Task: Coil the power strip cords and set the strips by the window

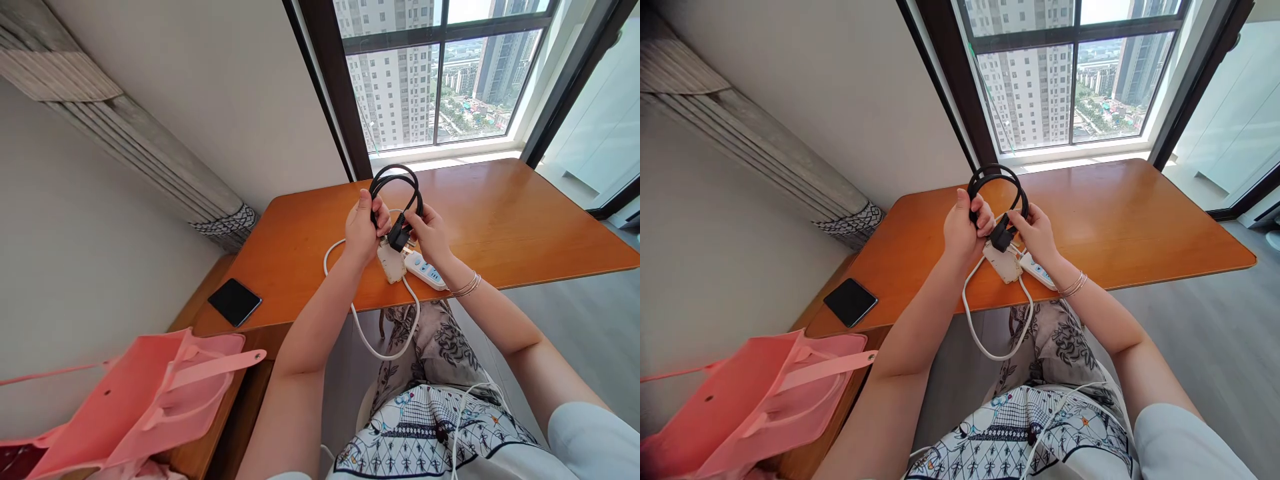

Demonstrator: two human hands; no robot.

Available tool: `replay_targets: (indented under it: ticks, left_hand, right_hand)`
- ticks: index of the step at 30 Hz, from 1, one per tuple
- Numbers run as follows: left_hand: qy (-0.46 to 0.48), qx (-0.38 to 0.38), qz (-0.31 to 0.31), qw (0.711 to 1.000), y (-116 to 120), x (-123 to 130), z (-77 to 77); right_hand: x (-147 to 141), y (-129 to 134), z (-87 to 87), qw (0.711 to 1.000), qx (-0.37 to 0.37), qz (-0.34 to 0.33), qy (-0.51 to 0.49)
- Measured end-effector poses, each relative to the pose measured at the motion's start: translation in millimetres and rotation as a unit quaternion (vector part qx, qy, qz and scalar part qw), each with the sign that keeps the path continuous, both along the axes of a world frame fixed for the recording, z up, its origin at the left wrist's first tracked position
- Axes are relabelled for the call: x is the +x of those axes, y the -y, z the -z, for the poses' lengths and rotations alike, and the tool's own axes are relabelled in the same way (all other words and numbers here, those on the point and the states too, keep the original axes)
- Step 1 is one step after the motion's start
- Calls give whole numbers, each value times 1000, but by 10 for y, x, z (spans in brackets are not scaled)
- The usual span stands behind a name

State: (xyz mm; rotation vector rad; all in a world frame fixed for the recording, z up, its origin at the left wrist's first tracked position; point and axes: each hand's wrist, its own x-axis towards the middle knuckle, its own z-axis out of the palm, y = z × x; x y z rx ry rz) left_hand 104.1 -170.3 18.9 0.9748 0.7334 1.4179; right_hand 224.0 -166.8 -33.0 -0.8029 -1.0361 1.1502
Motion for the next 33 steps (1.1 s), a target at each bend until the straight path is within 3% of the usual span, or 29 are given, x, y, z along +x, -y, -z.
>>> replay_targets:
  ticks: [4,8,17,25,33]
  left_hand:
    - [-15,-15,24,999,10,0,-7]
    - [-13,-29,35,999,19,-28,-26]
    - [-12,-66,34,997,-3,-33,-46]
    - [-29,-90,93,991,35,-49,-96]
    - [20,-126,154,980,-20,-129,-115]
  right_hand:
    - [-25,-39,-27,999,-28,-31,-11]
    - [-7,-52,-58,998,-4,-66,6]
    - [-117,-103,12,994,85,28,-57]
    - [-134,-78,47,983,114,-1,-144]
    - [-76,10,23,980,151,-66,-116]
